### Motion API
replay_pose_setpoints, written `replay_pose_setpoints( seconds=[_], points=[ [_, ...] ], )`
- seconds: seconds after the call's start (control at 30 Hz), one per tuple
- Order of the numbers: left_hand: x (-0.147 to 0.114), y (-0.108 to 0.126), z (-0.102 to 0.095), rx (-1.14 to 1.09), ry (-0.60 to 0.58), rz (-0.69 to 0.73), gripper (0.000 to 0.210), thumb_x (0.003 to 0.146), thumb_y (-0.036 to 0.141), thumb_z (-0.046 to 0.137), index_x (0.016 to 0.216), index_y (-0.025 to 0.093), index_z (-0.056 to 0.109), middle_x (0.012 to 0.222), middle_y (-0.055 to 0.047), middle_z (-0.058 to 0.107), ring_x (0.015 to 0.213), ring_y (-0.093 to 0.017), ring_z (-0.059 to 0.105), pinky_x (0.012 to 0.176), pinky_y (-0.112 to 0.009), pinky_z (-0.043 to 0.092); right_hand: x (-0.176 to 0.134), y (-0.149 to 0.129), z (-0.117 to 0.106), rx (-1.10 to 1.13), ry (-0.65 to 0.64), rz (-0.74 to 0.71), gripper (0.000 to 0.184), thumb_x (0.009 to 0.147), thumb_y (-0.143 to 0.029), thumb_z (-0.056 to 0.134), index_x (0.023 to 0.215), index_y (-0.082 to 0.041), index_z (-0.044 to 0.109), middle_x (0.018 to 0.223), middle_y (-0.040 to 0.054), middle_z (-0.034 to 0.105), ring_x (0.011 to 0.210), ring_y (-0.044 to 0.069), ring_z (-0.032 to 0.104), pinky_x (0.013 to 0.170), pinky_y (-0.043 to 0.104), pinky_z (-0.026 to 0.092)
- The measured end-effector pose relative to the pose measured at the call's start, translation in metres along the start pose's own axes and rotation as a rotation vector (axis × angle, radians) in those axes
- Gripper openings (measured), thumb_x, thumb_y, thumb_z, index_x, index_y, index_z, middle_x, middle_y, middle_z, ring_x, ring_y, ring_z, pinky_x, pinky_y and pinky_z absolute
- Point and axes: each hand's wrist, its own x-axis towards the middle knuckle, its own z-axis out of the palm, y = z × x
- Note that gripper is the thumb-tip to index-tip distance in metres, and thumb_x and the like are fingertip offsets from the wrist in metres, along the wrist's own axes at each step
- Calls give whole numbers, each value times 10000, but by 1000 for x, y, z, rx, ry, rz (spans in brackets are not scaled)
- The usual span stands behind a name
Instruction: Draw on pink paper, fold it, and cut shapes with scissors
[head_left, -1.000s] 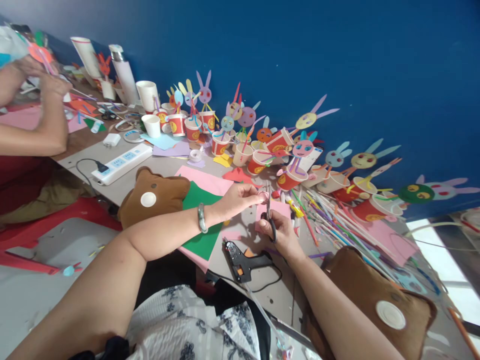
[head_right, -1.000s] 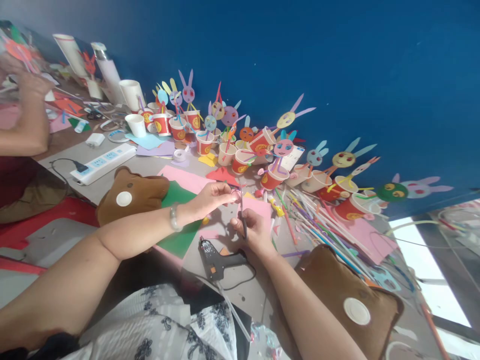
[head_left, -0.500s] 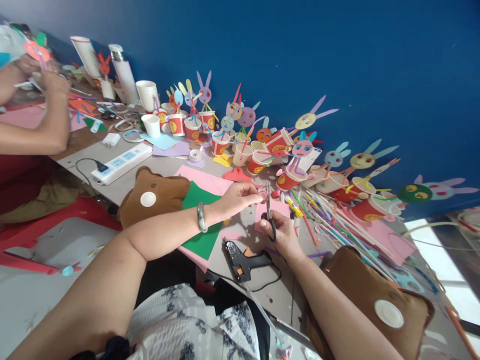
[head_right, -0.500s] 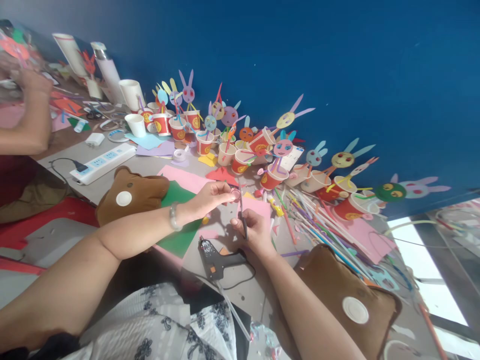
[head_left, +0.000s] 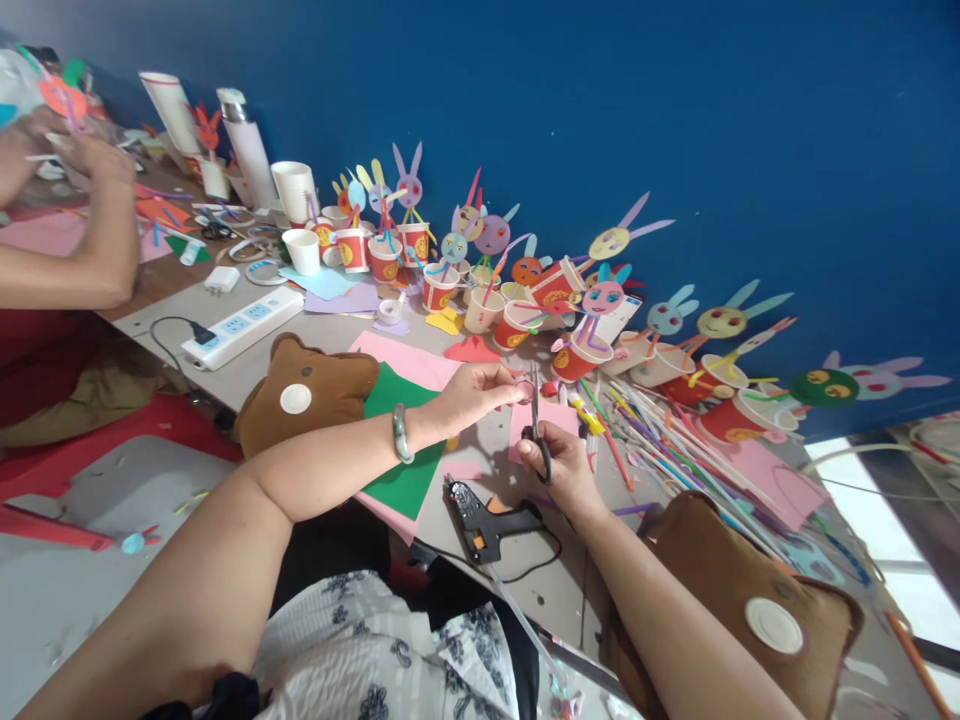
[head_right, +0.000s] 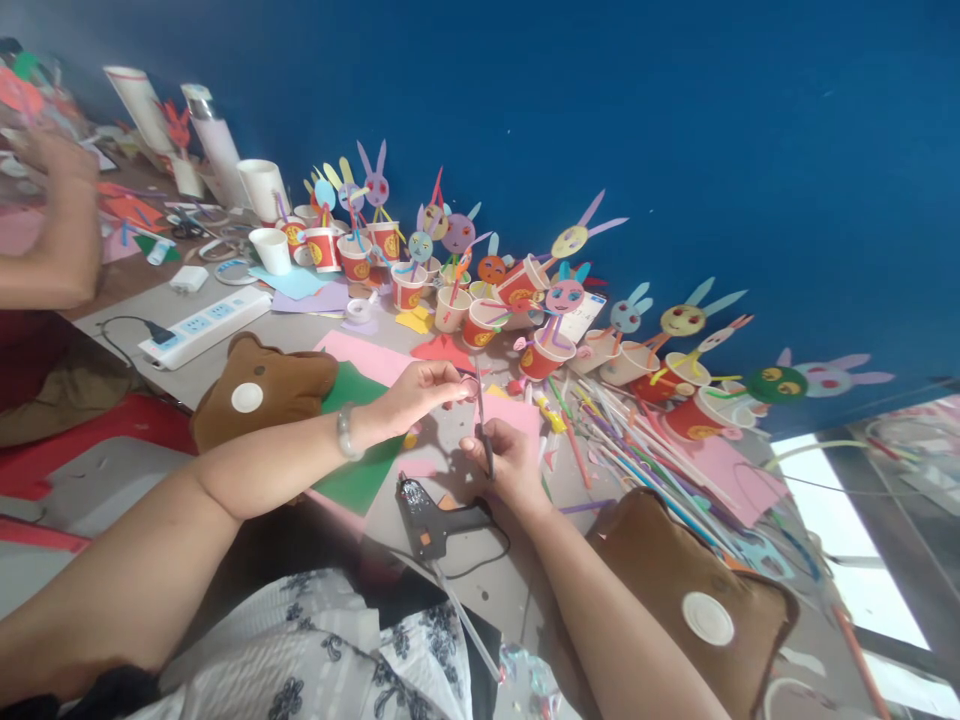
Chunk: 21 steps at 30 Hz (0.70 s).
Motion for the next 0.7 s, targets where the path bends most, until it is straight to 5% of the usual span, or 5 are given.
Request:
replay_pose_setpoints(
  seconds=[0.7],
  points=[
    [0, 2, -1, 10, -12, -4, 206, 718, 309, 701, 665, 150, 581, 653, 12, 581, 644, -89, 494, 672, -260, 409, 1, 1, -2, -21, -34, -11, 538, 713, -698, 717, 676, -209, 495, 575, -33, 459, 541, 113, 364, 506, 262, 278]
  ],
)
